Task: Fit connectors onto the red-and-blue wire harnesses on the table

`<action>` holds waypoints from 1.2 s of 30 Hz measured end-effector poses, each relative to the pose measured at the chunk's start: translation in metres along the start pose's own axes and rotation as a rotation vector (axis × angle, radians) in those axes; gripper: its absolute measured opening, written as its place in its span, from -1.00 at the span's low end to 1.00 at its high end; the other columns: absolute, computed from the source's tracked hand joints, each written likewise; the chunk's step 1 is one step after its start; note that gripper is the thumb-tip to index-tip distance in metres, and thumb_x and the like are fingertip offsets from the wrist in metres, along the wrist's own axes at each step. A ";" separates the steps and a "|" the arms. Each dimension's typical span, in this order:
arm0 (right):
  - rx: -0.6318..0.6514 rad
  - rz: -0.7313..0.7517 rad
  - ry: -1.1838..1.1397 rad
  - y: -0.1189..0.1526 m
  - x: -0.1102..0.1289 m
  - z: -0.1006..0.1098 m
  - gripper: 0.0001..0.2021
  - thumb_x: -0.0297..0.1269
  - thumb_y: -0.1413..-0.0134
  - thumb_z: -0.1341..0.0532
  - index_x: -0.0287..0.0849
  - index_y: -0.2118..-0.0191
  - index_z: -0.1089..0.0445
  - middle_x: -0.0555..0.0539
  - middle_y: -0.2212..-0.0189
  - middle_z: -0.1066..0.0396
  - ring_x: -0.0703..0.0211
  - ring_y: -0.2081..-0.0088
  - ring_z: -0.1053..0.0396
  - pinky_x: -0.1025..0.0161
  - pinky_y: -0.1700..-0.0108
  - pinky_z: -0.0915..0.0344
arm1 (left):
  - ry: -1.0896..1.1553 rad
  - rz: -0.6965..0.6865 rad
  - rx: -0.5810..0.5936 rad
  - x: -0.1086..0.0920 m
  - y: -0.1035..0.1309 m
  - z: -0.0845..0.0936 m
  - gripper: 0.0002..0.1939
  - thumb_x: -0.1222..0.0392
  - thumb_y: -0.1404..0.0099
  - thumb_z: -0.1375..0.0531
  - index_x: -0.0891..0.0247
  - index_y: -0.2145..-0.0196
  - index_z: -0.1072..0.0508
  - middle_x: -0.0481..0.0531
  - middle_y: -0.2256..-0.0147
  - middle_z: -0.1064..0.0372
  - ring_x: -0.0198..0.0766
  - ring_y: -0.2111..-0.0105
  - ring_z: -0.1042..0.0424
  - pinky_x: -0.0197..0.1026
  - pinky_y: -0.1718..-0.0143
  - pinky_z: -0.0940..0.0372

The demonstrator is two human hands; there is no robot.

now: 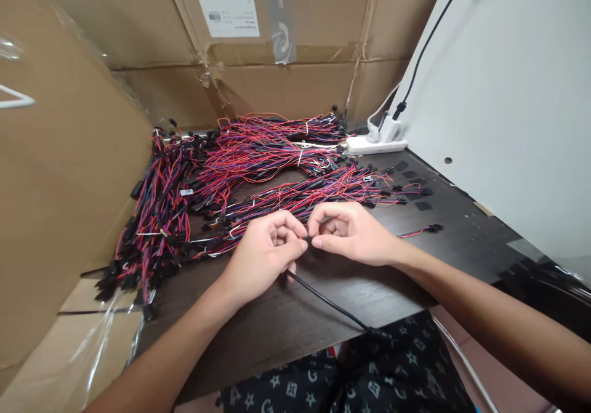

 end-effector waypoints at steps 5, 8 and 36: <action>0.002 0.054 -0.014 0.001 0.000 0.000 -0.90 -0.47 0.08 -0.19 -0.24 0.37 -0.25 0.03 0.43 -0.25 0.38 0.51 -0.18 0.38 0.49 -0.10 | 0.021 -0.014 -0.012 0.000 0.000 0.000 -0.88 0.30 -0.02 -0.19 0.33 0.42 -0.32 -0.21 0.69 -0.20 -0.43 0.77 -0.20 -0.39 0.73 -0.19; 0.008 0.077 -0.025 0.001 -0.001 -0.001 -0.88 -0.49 0.08 -0.20 -0.25 0.37 -0.24 0.03 0.42 -0.24 0.38 0.49 -0.20 0.38 0.47 -0.12 | 0.014 -0.022 -0.016 0.000 0.000 0.000 -0.88 0.31 -0.02 -0.19 0.33 0.42 -0.32 -0.21 0.69 -0.21 -0.44 0.77 -0.20 -0.39 0.74 -0.19; -0.023 0.669 0.707 0.007 0.000 0.004 -0.86 -0.57 -0.11 -0.11 -0.28 0.36 -0.39 -0.09 0.37 -0.28 0.30 0.41 -0.21 0.36 0.40 -0.17 | 0.021 0.129 0.014 0.002 -0.001 -0.002 -0.88 0.22 0.04 -0.17 0.35 0.53 -0.39 -0.21 0.78 -0.04 -0.48 0.80 -0.02 -0.35 0.78 -0.20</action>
Point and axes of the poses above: each hand's wrist, its own y-axis away from the middle knuckle, its own z-axis out of the back of the hand, x = y × z, the point moved 1 cm from there along -y, towards the middle knuckle
